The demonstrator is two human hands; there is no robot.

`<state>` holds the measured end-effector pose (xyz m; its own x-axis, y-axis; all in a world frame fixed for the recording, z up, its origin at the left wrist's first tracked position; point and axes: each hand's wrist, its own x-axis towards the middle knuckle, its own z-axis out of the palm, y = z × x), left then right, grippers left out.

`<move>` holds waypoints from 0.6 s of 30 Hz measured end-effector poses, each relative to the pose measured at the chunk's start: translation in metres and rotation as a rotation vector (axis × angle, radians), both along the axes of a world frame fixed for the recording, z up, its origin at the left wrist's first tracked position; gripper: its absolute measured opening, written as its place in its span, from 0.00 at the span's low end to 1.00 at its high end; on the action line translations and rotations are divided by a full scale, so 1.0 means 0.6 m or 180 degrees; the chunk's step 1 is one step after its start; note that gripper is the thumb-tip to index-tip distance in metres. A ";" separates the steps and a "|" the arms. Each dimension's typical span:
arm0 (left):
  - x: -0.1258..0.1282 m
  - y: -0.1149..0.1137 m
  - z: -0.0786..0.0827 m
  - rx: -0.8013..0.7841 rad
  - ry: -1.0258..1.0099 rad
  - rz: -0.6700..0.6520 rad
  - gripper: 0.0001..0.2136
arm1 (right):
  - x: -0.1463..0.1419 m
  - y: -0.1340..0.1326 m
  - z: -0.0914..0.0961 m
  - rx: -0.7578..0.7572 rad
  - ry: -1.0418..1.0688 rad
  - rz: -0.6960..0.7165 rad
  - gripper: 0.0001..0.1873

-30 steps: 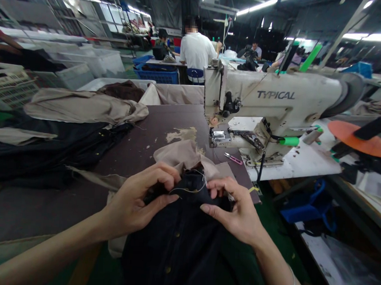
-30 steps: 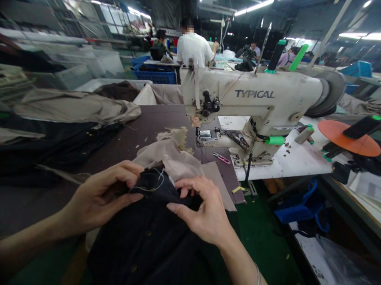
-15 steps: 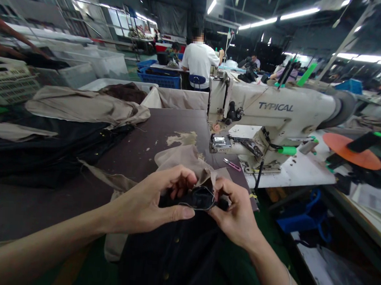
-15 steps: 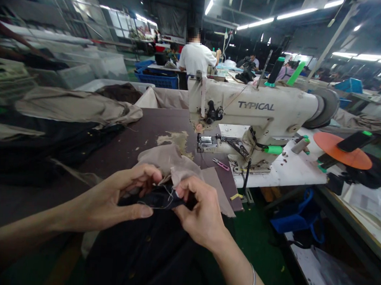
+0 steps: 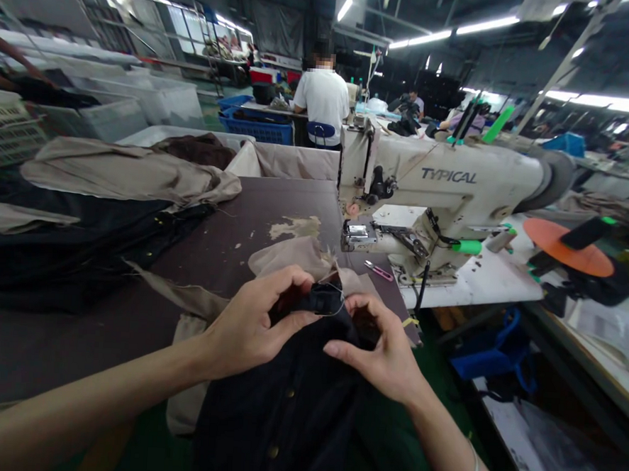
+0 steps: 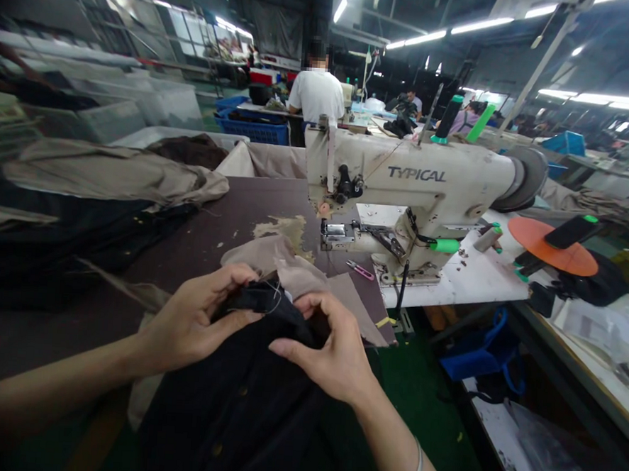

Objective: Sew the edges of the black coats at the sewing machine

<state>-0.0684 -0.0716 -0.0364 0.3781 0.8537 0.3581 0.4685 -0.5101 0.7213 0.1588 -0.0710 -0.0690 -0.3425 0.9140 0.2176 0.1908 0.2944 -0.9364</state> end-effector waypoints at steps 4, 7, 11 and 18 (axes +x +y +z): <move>-0.005 0.011 0.021 -0.0413 0.0017 -0.0316 0.10 | -0.003 0.010 0.031 -0.0617 0.0793 0.0211 0.15; -0.011 0.019 0.035 -0.0908 -0.0080 -0.0611 0.14 | -0.004 0.020 0.026 -0.0992 0.1241 0.0308 0.17; -0.012 0.025 0.046 -0.1286 -0.0269 -0.0733 0.14 | 0.003 0.029 0.023 -0.1223 0.1525 0.0562 0.19; 0.001 0.027 0.054 -0.1226 -0.0186 -0.0728 0.14 | 0.003 0.043 0.045 -0.1238 0.1375 0.0465 0.17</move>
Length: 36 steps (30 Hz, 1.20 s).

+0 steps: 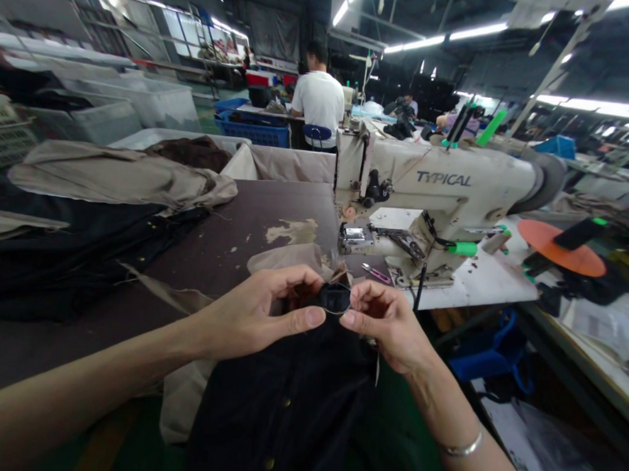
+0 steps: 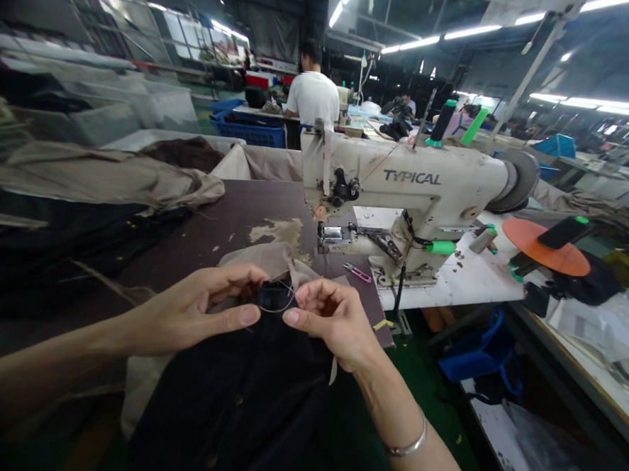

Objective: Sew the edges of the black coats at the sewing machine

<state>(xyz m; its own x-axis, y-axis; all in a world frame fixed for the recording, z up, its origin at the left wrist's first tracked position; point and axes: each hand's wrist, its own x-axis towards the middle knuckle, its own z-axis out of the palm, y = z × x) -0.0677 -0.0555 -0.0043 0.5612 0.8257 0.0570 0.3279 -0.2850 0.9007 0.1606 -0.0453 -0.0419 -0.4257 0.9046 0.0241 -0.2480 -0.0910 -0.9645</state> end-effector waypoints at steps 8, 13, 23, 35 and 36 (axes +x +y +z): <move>0.002 0.006 -0.014 0.0719 0.0364 0.0313 0.10 | 0.011 -0.012 -0.001 0.1072 -0.1213 -0.0320 0.15; 0.004 0.004 -0.019 0.0984 0.0210 0.0234 0.08 | 0.025 -0.008 0.001 0.1379 -0.1824 -0.0241 0.15; -0.031 0.013 0.019 0.1562 0.0445 -0.0512 0.10 | 0.018 -0.019 -0.018 0.2820 -0.2042 -0.0721 0.06; -0.060 0.026 0.004 0.1847 0.0991 -0.0186 0.14 | 0.031 -0.020 -0.042 0.3104 -0.1890 -0.1050 0.07; -0.062 0.023 0.004 0.1777 0.0997 -0.0202 0.14 | 0.031 -0.020 -0.043 0.3053 -0.1866 -0.1051 0.07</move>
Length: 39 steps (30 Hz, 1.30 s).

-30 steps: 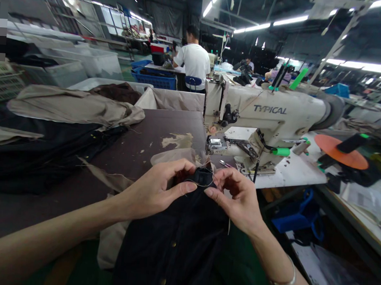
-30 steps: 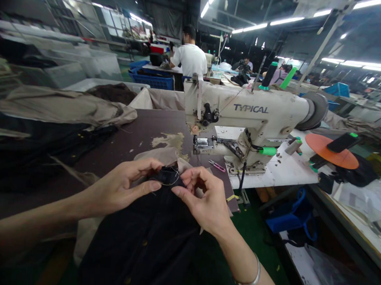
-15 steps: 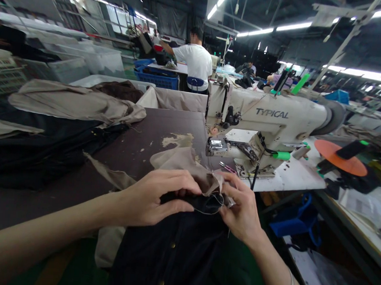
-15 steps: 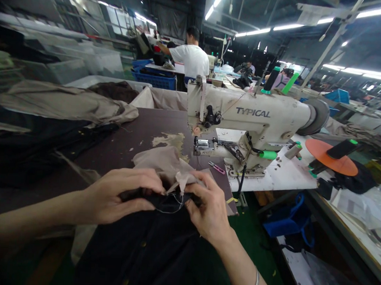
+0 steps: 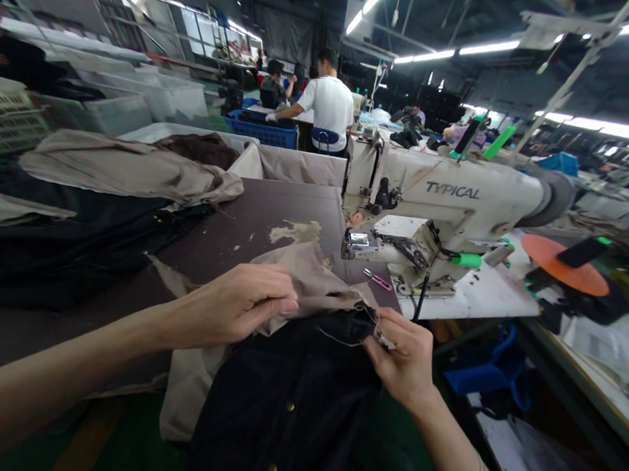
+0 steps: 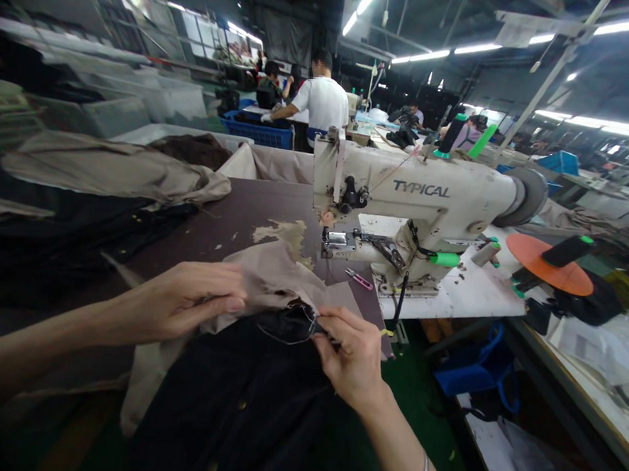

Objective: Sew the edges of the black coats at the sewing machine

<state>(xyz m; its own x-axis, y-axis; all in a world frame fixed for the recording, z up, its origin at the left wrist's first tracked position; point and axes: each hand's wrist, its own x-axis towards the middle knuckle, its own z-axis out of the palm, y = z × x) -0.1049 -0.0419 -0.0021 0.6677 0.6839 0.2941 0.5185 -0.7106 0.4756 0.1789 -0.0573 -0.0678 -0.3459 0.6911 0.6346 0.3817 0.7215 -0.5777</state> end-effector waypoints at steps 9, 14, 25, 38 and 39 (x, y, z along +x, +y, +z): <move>0.023 -0.026 0.012 0.0516 -0.0063 0.0091 0.17 | -0.010 0.002 0.005 -0.0206 0.0511 0.0015 0.06; 0.023 -0.036 -0.004 0.0427 0.0308 -0.0135 0.16 | -0.009 -0.006 0.004 0.0136 0.0487 0.0048 0.07; -0.016 0.004 -0.038 0.0590 0.0554 0.0013 0.25 | -0.002 -0.009 0.001 0.0367 0.0425 0.0027 0.10; 0.012 -0.037 -0.052 0.1817 0.0273 -0.0612 0.14 | -0.008 -0.007 0.004 0.0346 0.0428 0.0120 0.11; 0.014 -0.041 -0.054 0.1726 0.0226 -0.0620 0.14 | -0.008 -0.008 0.003 0.0326 0.0459 0.0090 0.10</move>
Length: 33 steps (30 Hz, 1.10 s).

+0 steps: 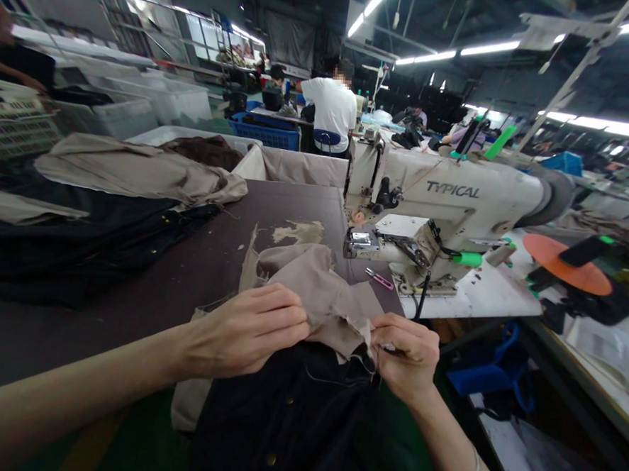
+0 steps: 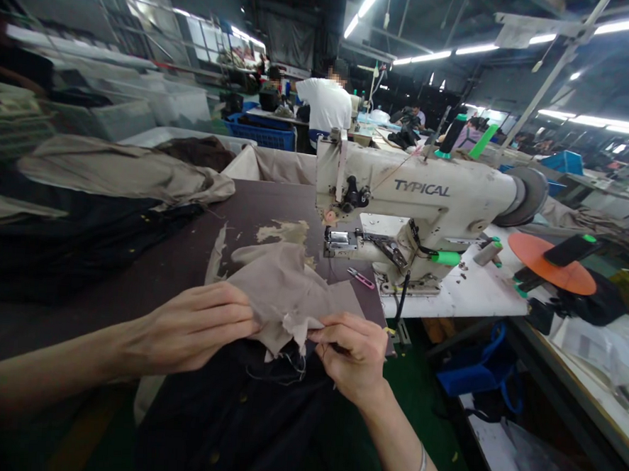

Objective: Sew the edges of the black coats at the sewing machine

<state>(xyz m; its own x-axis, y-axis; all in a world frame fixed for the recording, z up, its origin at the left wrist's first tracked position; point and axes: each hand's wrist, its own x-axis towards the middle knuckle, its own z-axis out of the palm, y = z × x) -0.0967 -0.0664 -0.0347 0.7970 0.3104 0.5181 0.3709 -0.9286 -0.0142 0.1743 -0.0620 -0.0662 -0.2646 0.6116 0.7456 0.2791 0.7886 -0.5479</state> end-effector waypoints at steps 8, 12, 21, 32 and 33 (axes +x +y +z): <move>0.023 -0.018 0.036 -0.2365 -0.0506 0.0241 0.05 | -0.003 0.005 -0.021 -0.0941 0.0334 -0.0107 0.08; 0.042 -0.011 0.042 -0.2304 -0.0496 0.0519 0.25 | -0.007 0.008 -0.011 -0.1064 0.0206 0.0152 0.18; 0.062 0.004 0.040 -0.2313 -0.0413 0.0638 0.06 | 0.010 0.004 0.111 -0.1485 -0.0450 0.1029 0.33; 0.077 0.007 0.041 -0.2240 -0.0358 0.0964 0.11 | -0.005 0.029 0.130 -0.2899 -0.0071 0.0879 0.19; 0.078 0.009 0.041 -0.2218 -0.0372 0.0968 0.11 | -0.005 0.032 0.128 -0.2900 -0.0042 0.0845 0.18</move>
<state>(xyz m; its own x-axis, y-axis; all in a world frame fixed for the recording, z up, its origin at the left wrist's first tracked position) -0.0497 -0.0613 -0.0100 0.5764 0.7928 0.1981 0.5745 -0.5656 0.5917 0.1714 -0.0427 0.0109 -0.4835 0.8753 0.0071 0.1626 0.0978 -0.9818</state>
